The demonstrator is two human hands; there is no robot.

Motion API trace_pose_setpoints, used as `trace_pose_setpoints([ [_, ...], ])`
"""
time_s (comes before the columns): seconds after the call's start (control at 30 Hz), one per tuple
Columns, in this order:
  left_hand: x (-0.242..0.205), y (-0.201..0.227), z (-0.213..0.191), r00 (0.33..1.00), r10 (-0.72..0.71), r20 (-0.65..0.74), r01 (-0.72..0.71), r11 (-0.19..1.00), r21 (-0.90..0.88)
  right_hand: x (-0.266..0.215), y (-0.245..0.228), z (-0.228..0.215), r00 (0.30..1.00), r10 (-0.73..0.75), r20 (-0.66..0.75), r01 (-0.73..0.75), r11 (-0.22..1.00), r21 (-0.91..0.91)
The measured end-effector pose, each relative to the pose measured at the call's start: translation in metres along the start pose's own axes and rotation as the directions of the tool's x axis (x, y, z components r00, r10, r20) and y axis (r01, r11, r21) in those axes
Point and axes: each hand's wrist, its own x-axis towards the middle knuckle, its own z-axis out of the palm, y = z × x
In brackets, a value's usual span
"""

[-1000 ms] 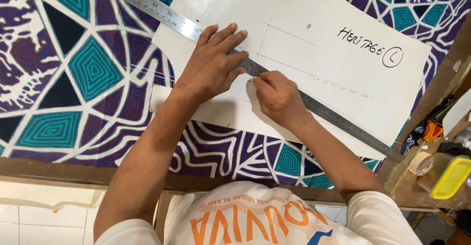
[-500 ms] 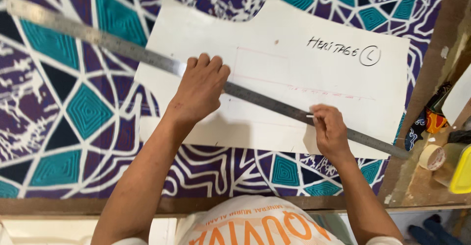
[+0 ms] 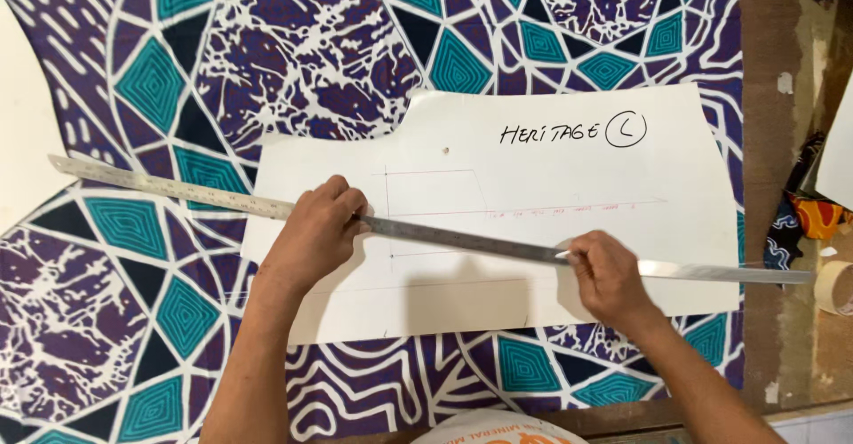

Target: The person uses a metal ruler and a white marker to measure and mark lines on a patterned fabric. They place a white paper template on the fabric, align it, and draw straight lines along the ruler's edge.

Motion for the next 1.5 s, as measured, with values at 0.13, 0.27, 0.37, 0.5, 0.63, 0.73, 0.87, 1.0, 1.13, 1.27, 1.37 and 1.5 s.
trace_pose_setpoints([
  [0.13, 0.027, 0.000, -0.008, 0.995, 0.061, -0.083, -0.059, 0.998, 0.021, 0.042, 0.017, -0.027, 0.989, -0.144, -0.012, 0.140, 0.974, -0.177],
  [0.27, 0.065, -0.008, 0.007, 0.953, 0.195, -0.232, -0.194, 0.981, 0.029, 0.099, 0.055, -0.045, 0.993, -0.108, 0.044, 0.116, 0.963, -0.242],
  [0.37, 0.093, -0.014, 0.025, 0.935, 0.204, -0.289, -0.203, 0.979, 0.033, 0.130, 0.084, -0.050, 0.997, 0.002, 0.078, 0.012, 0.985, -0.170],
  [0.5, 0.117, -0.014, 0.044, 0.902, 0.224, -0.368, -0.183, 0.973, 0.144, 0.150, 0.112, -0.052, 0.996, -0.079, 0.043, 0.086, 0.977, -0.196],
  [0.63, 0.118, -0.012, 0.055, 0.819, 0.306, -0.485, -0.188, 0.943, 0.276, 0.162, 0.125, -0.047, 0.985, 0.155, 0.070, -0.152, 0.987, -0.049],
  [0.73, 0.117, -0.007, 0.066, 0.794, 0.354, -0.494, -0.156, 0.904, 0.398, 0.166, 0.132, -0.047, 0.995, 0.100, 0.024, -0.100, 0.995, -0.023],
  [0.87, 0.122, -0.002, 0.071, 0.801, 0.372, -0.469, -0.146, 0.881, 0.450, 0.160, 0.137, -0.040, 0.996, -0.035, -0.077, 0.018, 0.978, -0.210],
  [1.0, 0.124, -0.004, 0.064, 0.843, 0.310, -0.439, -0.185, 0.934, 0.305, 0.146, 0.139, -0.034, 0.962, -0.207, -0.180, 0.145, 0.940, -0.309],
  [1.13, 0.123, -0.004, 0.064, 0.842, 0.319, -0.436, -0.189, 0.930, 0.315, 0.123, 0.144, -0.043, 0.974, -0.157, -0.163, 0.103, 0.948, -0.303],
  [1.27, 0.120, -0.012, 0.073, 0.864, 0.278, -0.419, -0.105, 0.914, 0.391, 0.105, 0.158, -0.060, 0.984, -0.030, -0.175, -0.032, 0.940, -0.340],
  [1.37, 0.121, -0.020, 0.079, 0.874, 0.265, -0.408, -0.079, 0.905, 0.419, 0.091, 0.174, -0.075, 0.977, 0.021, -0.214, -0.094, 0.936, -0.339],
  [1.5, 0.118, -0.032, 0.085, 0.878, 0.269, -0.397, -0.084, 0.901, 0.425, 0.083, 0.191, -0.078, 0.953, 0.051, -0.299, -0.151, 0.935, -0.322],
])
